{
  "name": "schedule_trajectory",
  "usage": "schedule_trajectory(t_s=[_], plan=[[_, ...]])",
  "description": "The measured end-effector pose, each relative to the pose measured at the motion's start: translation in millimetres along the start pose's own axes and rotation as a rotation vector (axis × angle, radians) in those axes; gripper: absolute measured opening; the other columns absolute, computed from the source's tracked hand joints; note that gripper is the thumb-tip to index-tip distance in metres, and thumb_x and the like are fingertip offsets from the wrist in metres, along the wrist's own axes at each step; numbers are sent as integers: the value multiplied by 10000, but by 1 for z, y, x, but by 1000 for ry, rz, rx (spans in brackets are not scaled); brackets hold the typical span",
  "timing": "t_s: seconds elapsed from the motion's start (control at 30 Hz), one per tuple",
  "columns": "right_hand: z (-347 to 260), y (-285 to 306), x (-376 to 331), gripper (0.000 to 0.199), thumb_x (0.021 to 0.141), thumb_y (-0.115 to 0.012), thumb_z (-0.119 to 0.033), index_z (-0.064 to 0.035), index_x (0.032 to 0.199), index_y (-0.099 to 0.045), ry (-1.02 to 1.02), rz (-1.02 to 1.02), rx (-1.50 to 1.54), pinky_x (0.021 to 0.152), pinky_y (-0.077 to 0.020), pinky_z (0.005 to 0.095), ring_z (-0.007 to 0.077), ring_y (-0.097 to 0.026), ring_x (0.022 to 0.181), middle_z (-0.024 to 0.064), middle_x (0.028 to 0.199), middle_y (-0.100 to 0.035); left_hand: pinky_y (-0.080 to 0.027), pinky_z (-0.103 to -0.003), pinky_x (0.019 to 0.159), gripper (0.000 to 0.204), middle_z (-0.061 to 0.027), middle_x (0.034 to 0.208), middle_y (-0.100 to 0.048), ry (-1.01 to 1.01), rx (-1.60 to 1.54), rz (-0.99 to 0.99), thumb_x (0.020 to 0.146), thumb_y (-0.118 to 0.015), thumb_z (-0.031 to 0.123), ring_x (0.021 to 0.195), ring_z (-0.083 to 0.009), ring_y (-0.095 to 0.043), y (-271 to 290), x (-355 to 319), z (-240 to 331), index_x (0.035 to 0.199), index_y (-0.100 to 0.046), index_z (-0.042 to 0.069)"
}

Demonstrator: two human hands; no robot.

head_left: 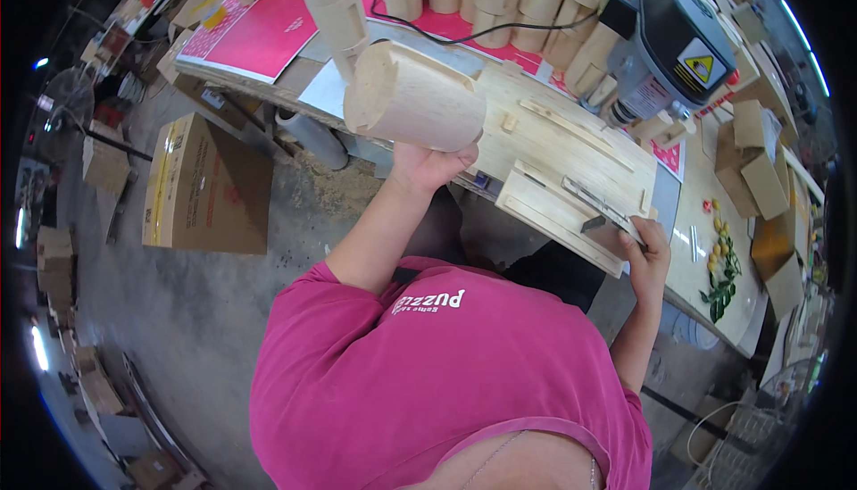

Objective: Using a drill press to drill holes into cylindrical wooden blocks held in a jig.

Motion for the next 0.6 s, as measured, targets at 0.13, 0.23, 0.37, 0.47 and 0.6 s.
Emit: schedule_trajectory(t_s=[0.13, 0.23, 0.37, 0.47, 0.6], plan=[[5, -8, 1, 246, 761, -678, -94, 30, 961, -608, 6, 12, 26, 713, -392, 257, 163, -498, 785, 62, 817, -541, -299, -222, 469, 324, -18, 752, -504, -57, 57, 109, 850, -488, 365, 578, -110, -409, -1, -5, 7, 974, -543, 71], [5, -11, 3, 242, 724, -701, -103, 0, 932, -632, -40, 29, 34, 757, -407, 294, 215, -527, 828, 90, 832, -580, -288, -217, 455, 325, -24, 781, -519, -98, 59, 137, 846, -492, 374, 585, -112, -418, 0, -8, 13, 984, -547, 85], [2, -13, 3, 238, 722, -700, -101, -1, 927, -633, -26, 25, 50, 752, -409, 296, 216, -528, 821, 92, 833, -581, -299, -208, 430, 356, -23, 829, -564, -111, 91, 147, 845, -473, 425, 578, -114, -457, 10, -10, 26, 1002, -560, 117], [2, -13, 1, 236, 716, -700, -96, -3, 923, -633, -41, 9, 30, 747, -410, 298, 218, -528, 818, 93, 830, -581, -314, -205, 412, 394, -21, 846, -588, -124, 94, 127, 842, -457, 472, 566, -113, -489, 15, -12, 35, 1007, -568, 132], [4, -13, 0, 240, 707, -702, -90, -4, 920, -631, -25, 13, 19, 742, -409, 300, 220, -525, 807, 93, 824, -581, -389, -247, 466, 420, -46, 913, -610, -89, 129, -93, 827, -477, 480, 667, -143, -565, 22, -20, 48, 1044, -567, 131]])
Point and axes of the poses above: each hand's wrist, its own x-axis towards the middle knuckle, its own y-axis out of the back of the hand, z = x × y, the point moved 6 cm from there along x, towards the middle knuckle
